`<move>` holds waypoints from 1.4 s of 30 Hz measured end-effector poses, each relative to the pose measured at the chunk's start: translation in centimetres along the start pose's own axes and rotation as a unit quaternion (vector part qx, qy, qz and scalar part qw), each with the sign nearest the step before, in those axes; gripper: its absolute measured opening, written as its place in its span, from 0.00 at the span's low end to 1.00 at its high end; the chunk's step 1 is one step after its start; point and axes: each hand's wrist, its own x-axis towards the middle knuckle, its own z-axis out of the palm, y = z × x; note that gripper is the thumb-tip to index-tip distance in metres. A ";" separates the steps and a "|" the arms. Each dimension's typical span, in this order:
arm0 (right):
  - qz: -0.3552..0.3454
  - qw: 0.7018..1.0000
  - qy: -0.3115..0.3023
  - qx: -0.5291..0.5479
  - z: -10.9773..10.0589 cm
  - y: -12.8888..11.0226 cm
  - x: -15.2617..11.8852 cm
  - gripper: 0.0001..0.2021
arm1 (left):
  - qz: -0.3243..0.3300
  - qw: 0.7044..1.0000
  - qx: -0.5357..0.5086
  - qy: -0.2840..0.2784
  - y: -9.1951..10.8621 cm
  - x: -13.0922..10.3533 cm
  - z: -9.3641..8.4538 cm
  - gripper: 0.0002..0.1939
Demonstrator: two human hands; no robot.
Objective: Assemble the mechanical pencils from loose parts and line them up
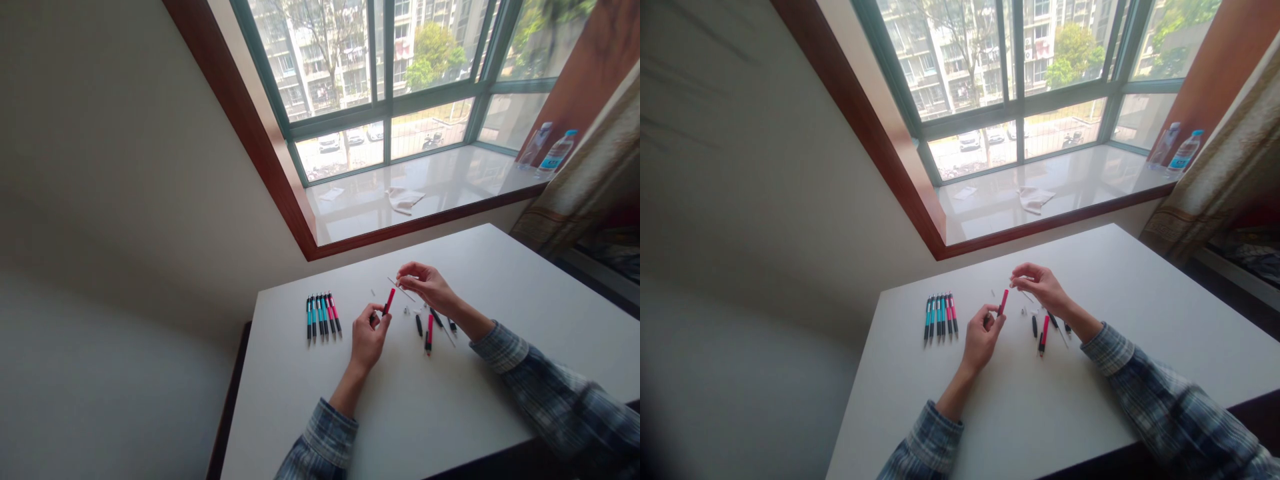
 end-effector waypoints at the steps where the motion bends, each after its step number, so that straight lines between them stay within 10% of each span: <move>1: 0.000 1.000 -0.002 0.001 0.1 -0.1 -0.1 0.14 | 0.000 1.000 0.002 0.000 0.0 0.0 0.0 0.15; 19: 0.044 0.999 -0.002 0.033 0.3 -0.3 -0.1 0.18 | -0.004 1.000 0.006 0.001 0.1 0.0 0.1 0.15; 42: -0.086 0.992 0.016 -0.094 1.4 -1.0 -0.7 0.16 | -0.002 1.000 0.007 0.002 0.7 0.2 0.1 0.14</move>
